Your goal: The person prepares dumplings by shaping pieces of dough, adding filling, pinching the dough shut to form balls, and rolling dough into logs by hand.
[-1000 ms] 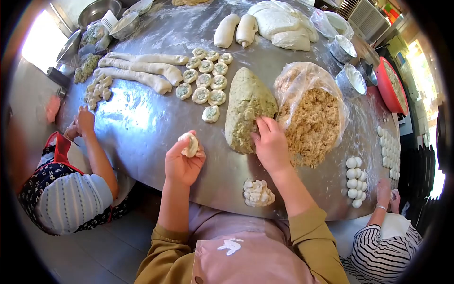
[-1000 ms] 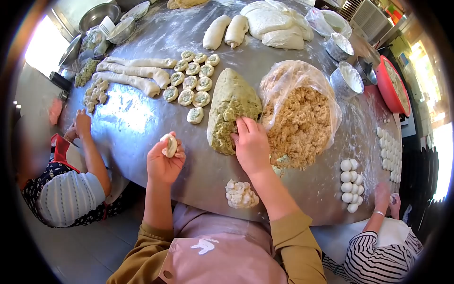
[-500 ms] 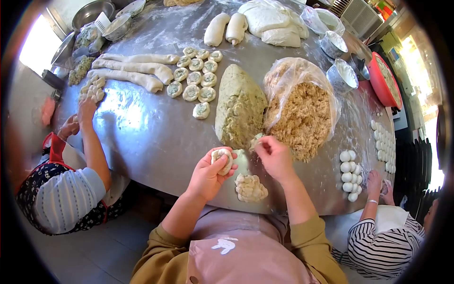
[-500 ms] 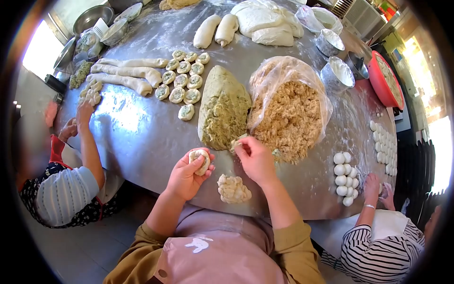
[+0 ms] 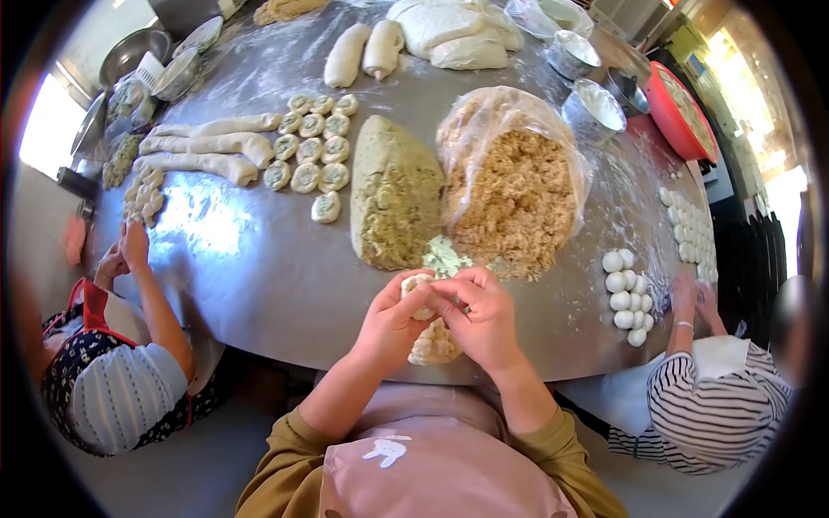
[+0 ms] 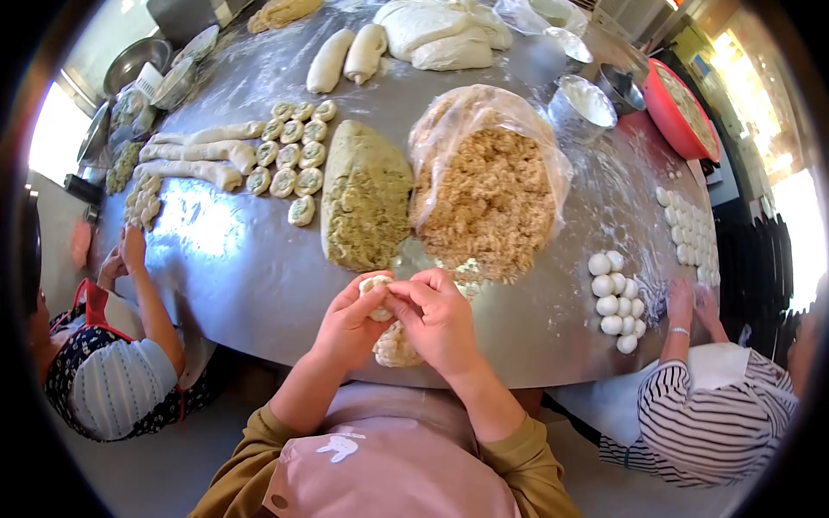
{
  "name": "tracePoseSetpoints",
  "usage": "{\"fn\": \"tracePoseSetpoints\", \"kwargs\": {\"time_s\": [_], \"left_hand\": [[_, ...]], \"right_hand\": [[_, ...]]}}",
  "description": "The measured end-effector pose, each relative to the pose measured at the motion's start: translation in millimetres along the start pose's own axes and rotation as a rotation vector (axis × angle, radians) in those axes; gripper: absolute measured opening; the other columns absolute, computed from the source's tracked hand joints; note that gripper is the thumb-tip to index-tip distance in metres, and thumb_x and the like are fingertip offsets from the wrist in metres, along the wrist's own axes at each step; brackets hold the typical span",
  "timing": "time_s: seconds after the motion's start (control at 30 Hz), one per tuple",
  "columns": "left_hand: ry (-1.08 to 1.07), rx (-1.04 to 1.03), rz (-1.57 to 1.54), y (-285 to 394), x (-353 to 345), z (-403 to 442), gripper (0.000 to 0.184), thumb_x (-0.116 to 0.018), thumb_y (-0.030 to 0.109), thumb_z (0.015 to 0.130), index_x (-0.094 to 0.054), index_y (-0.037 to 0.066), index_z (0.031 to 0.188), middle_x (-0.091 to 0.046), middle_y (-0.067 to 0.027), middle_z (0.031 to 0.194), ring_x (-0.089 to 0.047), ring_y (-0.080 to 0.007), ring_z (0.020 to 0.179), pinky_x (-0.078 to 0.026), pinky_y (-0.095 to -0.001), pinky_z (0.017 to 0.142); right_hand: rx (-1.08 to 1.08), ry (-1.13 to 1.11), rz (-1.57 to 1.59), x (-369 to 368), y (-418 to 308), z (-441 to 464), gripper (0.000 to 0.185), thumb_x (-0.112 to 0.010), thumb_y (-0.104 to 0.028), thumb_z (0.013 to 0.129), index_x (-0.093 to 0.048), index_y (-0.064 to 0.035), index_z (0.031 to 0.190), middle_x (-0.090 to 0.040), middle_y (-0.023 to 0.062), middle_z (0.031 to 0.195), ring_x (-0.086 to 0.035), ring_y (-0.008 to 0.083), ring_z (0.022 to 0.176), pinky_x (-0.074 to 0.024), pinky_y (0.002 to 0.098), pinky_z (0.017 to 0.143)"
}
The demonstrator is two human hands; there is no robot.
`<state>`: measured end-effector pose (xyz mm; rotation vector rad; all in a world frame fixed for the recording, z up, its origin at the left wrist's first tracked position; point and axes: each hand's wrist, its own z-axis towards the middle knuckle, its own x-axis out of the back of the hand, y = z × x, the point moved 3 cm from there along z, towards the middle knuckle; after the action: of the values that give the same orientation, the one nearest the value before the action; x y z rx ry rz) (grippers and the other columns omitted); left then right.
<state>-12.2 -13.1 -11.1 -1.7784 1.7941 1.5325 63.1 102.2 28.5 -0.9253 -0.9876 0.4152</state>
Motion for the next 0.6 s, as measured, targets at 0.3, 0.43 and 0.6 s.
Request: {"fn": "tracePoseSetpoints", "kwargs": {"time_s": [0.3,0.43,0.6], "left_hand": [[0.066,0.135,-0.015,-1.9,7.5,-0.6,0.026,-0.052,0.01,0.099,-0.052,0.007,0.124,-0.062,-0.0105,0.108,-0.064,-0.0256,0.095,-0.055,-0.0326,0.082],[-0.007,0.14,-0.127,-5.0,-4.1,-3.8,0.034,-0.05,0.01,0.1,-0.048,0.009,0.133,-0.061,-0.0097,0.109,-0.062,-0.0273,0.103,-0.053,-0.0369,0.091],[-0.086,0.104,-0.104,-3.4,4.0,-6.8,0.039,-0.053,0.008,0.098,-0.047,0.007,0.136,-0.062,-0.0107,0.111,-0.061,-0.029,0.11,-0.051,-0.0411,0.097]], "right_hand": [[-0.019,0.194,-0.603,70.4,93.9,8.9,0.034,-0.076,-0.014,0.079,-0.065,-0.0069,0.11,-0.064,0.0118,0.104,-0.063,0.0297,0.086,-0.0529,0.0368,0.076],[-0.157,0.07,-0.675,67.7,122.3,13.1,0.03,-0.072,-0.016,0.082,-0.065,-0.0068,0.11,-0.065,0.0105,0.104,-0.063,0.0323,0.095,-0.052,0.0403,0.078],[-0.344,0.247,-0.007,92.4,95.1,17.0,0.016,-0.068,-0.012,0.09,-0.066,-0.0039,0.104,-0.066,0.0058,0.076,-0.058,0.0111,0.064,-0.0469,0.0262,0.061]]}}
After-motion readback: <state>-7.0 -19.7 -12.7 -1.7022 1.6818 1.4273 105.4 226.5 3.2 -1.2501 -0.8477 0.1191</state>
